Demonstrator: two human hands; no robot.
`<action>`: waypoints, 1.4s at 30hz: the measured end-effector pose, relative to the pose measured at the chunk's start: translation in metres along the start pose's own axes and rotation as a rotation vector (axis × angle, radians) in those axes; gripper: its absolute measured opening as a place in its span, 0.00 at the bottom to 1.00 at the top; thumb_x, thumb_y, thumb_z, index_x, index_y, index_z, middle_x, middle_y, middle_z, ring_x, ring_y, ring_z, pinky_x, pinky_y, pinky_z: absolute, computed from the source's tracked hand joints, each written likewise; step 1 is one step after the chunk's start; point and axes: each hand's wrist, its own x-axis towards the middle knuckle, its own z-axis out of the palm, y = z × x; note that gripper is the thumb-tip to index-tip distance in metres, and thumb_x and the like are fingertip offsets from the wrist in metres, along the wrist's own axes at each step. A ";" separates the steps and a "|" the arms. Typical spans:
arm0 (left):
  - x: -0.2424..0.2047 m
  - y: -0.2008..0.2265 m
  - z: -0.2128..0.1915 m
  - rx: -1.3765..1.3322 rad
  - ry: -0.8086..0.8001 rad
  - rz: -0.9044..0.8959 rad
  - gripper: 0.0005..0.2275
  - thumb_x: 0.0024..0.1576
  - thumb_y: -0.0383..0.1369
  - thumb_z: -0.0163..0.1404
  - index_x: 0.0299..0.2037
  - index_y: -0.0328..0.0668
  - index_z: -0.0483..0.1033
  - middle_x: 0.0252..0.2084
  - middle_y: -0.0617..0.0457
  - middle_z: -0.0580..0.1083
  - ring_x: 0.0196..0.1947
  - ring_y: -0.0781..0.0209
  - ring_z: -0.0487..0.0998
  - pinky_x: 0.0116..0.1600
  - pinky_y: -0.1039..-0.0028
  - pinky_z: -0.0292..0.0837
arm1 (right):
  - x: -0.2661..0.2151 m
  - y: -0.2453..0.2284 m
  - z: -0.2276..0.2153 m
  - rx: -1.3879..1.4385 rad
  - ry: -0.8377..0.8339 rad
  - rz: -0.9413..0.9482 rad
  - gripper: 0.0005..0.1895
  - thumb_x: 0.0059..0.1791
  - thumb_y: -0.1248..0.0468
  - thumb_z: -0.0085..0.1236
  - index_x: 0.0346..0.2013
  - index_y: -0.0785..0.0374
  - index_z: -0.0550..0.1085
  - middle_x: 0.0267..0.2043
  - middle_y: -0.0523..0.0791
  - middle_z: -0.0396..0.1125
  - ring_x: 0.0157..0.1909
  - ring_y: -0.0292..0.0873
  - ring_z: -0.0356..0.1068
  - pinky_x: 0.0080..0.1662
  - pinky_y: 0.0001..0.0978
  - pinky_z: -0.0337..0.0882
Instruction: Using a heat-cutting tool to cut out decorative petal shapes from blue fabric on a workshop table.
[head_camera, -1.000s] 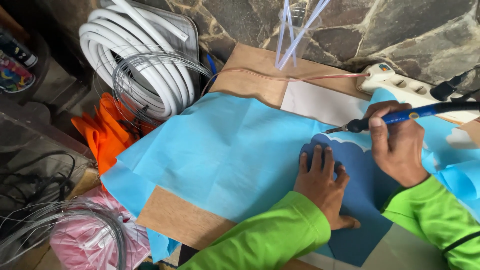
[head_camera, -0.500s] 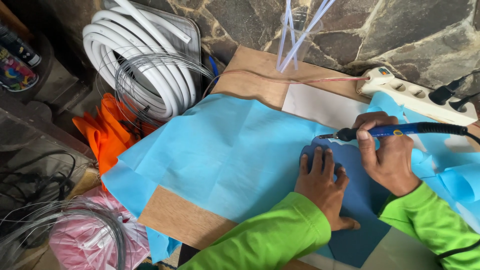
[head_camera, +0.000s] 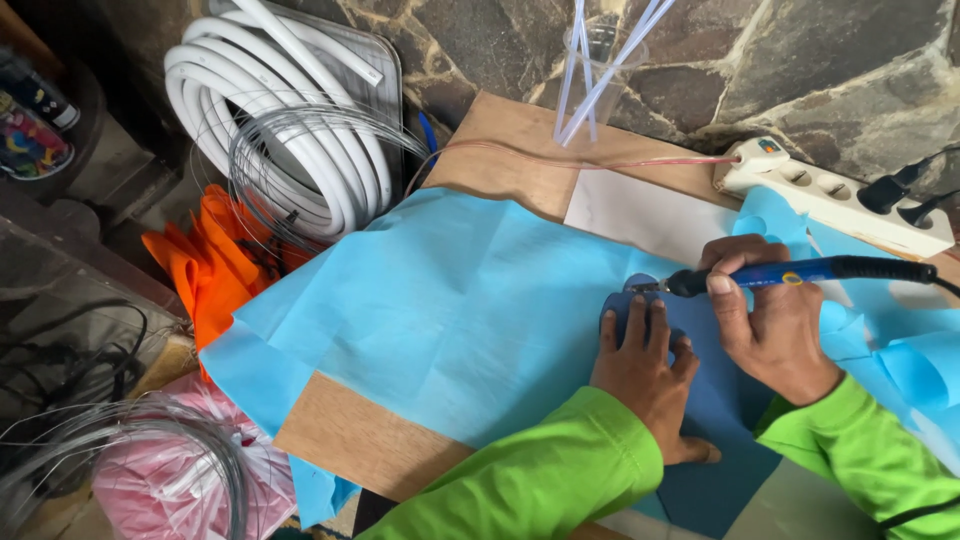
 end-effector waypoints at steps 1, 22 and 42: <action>0.001 0.000 -0.001 -0.003 -0.003 -0.001 0.47 0.30 0.64 0.48 0.56 0.39 0.55 0.62 0.30 0.44 0.63 0.33 0.39 0.60 0.42 0.32 | 0.000 0.000 -0.001 0.001 -0.004 0.002 0.14 0.51 0.59 0.33 0.29 0.67 0.63 0.37 0.47 0.62 0.39 0.47 0.64 0.36 0.36 0.61; 0.000 -0.003 0.005 -0.034 0.060 0.021 0.46 0.28 0.63 0.49 0.54 0.37 0.57 0.61 0.29 0.45 0.62 0.32 0.41 0.60 0.42 0.32 | -0.002 0.023 0.005 -0.093 0.026 0.092 0.18 0.51 0.56 0.34 0.29 0.67 0.65 0.38 0.45 0.64 0.45 0.45 0.64 0.34 0.38 0.60; -0.005 0.005 -0.022 0.101 -0.162 -0.023 0.47 0.34 0.64 0.43 0.60 0.40 0.51 0.57 0.39 0.50 0.60 0.37 0.43 0.57 0.48 0.42 | 0.006 -0.039 -0.080 0.040 0.206 -0.047 0.16 0.51 0.62 0.38 0.39 0.76 0.67 0.42 0.56 0.62 0.49 0.55 0.62 0.52 0.42 0.62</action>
